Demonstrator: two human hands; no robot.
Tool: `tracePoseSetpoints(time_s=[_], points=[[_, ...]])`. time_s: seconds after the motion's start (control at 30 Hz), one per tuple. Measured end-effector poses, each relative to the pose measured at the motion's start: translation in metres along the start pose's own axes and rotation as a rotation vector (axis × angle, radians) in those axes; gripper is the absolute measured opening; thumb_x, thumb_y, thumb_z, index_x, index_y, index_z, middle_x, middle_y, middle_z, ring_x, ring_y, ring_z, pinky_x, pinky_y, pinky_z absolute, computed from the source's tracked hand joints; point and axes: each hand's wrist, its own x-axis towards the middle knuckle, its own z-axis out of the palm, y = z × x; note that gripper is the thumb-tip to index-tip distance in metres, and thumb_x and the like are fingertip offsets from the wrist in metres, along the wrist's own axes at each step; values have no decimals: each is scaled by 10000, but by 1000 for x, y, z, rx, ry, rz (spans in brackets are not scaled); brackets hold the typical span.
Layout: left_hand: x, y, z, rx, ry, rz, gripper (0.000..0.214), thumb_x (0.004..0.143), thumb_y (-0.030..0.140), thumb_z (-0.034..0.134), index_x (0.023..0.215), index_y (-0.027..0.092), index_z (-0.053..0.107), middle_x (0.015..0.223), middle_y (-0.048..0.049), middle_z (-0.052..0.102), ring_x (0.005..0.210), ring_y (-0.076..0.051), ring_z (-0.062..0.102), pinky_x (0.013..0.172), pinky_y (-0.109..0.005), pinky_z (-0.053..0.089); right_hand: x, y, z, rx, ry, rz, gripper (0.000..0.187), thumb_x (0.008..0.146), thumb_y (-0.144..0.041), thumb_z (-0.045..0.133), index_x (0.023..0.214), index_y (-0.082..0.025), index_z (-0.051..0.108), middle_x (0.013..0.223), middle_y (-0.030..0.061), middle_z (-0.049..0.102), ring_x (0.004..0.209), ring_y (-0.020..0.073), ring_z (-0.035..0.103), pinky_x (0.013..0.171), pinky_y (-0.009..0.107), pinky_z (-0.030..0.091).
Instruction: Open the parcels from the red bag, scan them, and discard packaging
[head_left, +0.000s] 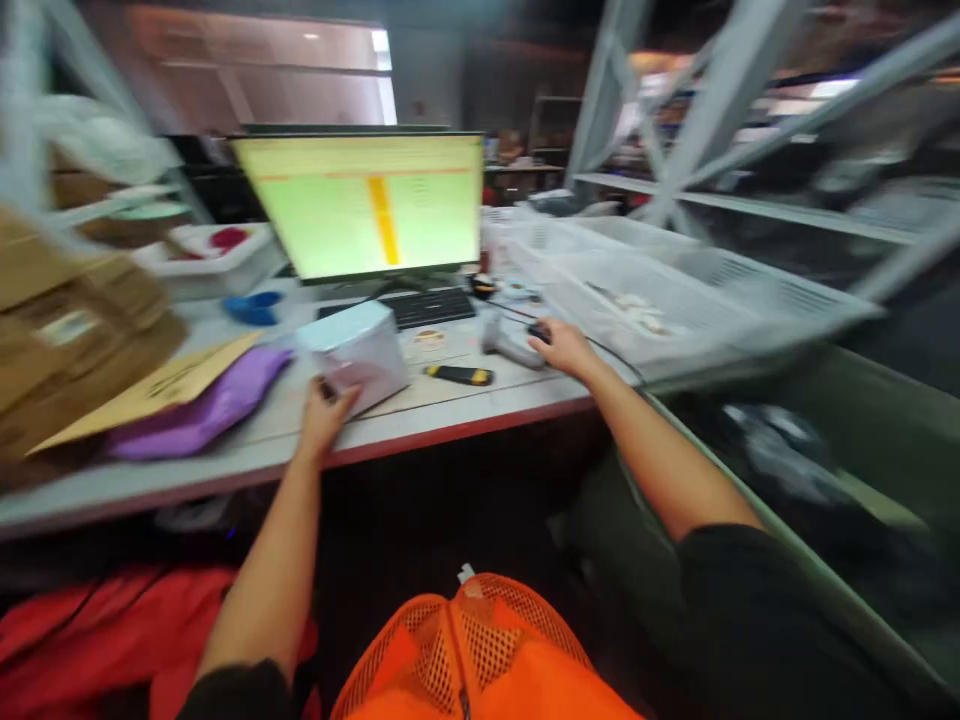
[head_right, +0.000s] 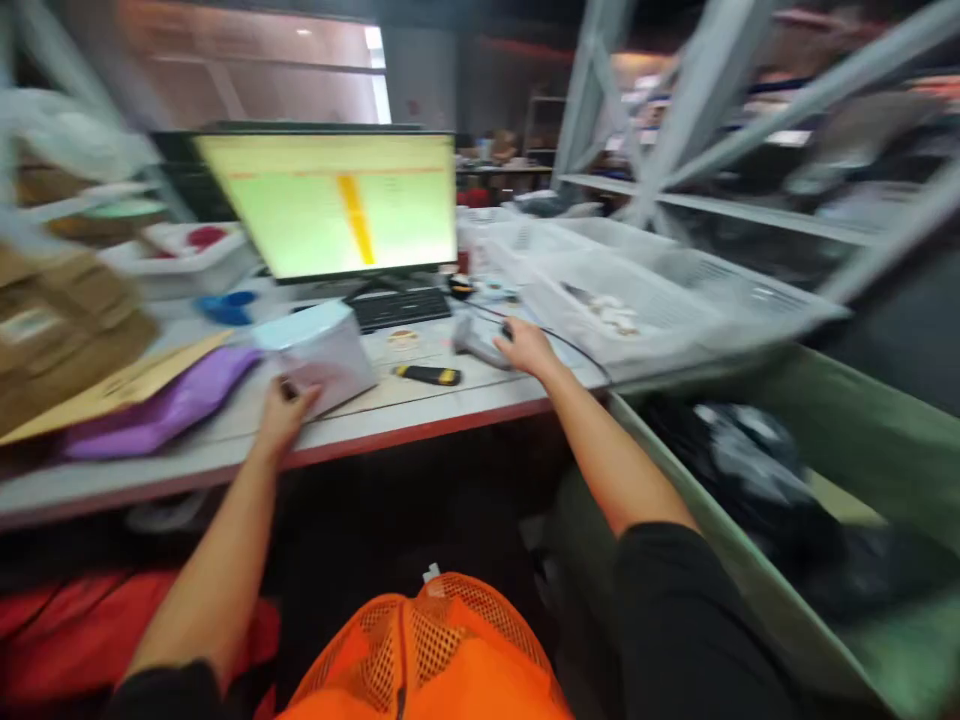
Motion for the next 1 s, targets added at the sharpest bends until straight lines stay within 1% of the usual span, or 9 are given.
tracePoseSetpoints(time_s=[0.07, 0.13, 0.3, 0.4, 0.47, 0.63, 0.73, 0.87, 1.0], points=[[-8, -22, -39, 1, 100, -93, 453, 914, 371, 762, 1276, 148, 607, 1222, -116, 690, 1094, -245, 682, 990, -443, 573, 21, -20, 30, -37, -94, -6, 544, 1006, -351, 636, 1463, -66, 558, 1381, 237, 632, 1284, 354, 612, 1086, 429, 481], [-9, -35, -56, -93, 115, -151, 557, 835, 342, 813, 1289, 131, 570, 1240, -147, 697, 1154, -265, 672, 1056, -429, 528, 35, -35, 52, -92, -153, 10, 595, 1006, -392, 626, 1463, -25, 531, 1345, 296, 627, 1251, 406, 623, 1034, 475, 502], [-2, -44, -51, -142, 105, -130, 658, 788, 482, 809, 1295, 140, 566, 1242, -154, 705, 1156, -281, 669, 1042, -414, 516, 41, -59, 72, -226, -162, 88, 529, 996, -315, 568, 1391, 35, 549, 1303, 343, 616, 1233, 422, 619, 937, 447, 515], [-4, -42, -51, -127, 99, -110, 717, 782, 537, 799, 1325, 135, 558, 1254, -168, 695, 1159, -301, 656, 1041, -439, 505, 43, -68, 58, -272, -169, 96, 489, 978, -376, 595, 1287, 0, 645, 1236, 322, 656, 1152, 426, 653, 853, 438, 517], [-6, -40, -53, -104, 104, -107, 734, 774, 551, 806, 1332, 141, 564, 1243, -165, 695, 1149, -309, 652, 1032, -451, 504, 42, -75, 39, -280, -149, 0, 423, 965, -446, 614, 1158, -82, 707, 1127, 255, 706, 1053, 409, 681, 785, 423, 508], [-13, -32, -56, -60, 77, -123, 730, 762, 536, 839, 1333, 174, 566, 1205, -138, 702, 1120, -310, 660, 1008, -457, 518, 14, -104, -28, -13, -21, -524, 301, 890, -544, 650, 849, -246, 659, 773, 79, 678, 712, 314, 638, 608, 378, 435], [-14, -23, -54, -44, 119, -65, 951, 715, 539, 892, 1492, 231, 441, 1346, -140, 648, 1260, -328, 615, 1094, -485, 479, -11, -124, -56, 171, 39, -736, 330, 877, -586, 633, 774, -273, 612, 670, 56, 621, 604, 286, 578, 553, 373, 392], [-3, 1, -48, -66, 204, 225, 1255, 658, 578, 937, 1632, 284, 202, 1627, -170, 386, 1500, -340, 413, 1227, -482, 364, -29, -140, -65, 251, 57, -817, 354, 896, -622, 619, 797, -281, 609, 641, 42, 606, 548, 260, 555, 529, 365, 376], [10, 24, -39, 52, 225, 356, 966, 742, 542, 900, 1535, 284, 412, 1529, -138, 490, 1443, -328, 471, 1214, -455, 384, -31, -137, -63, 233, 66, -819, 363, 904, -623, 624, 794, -278, 601, 627, 34, 608, 509, 242, 531, 505, 359, 366]])
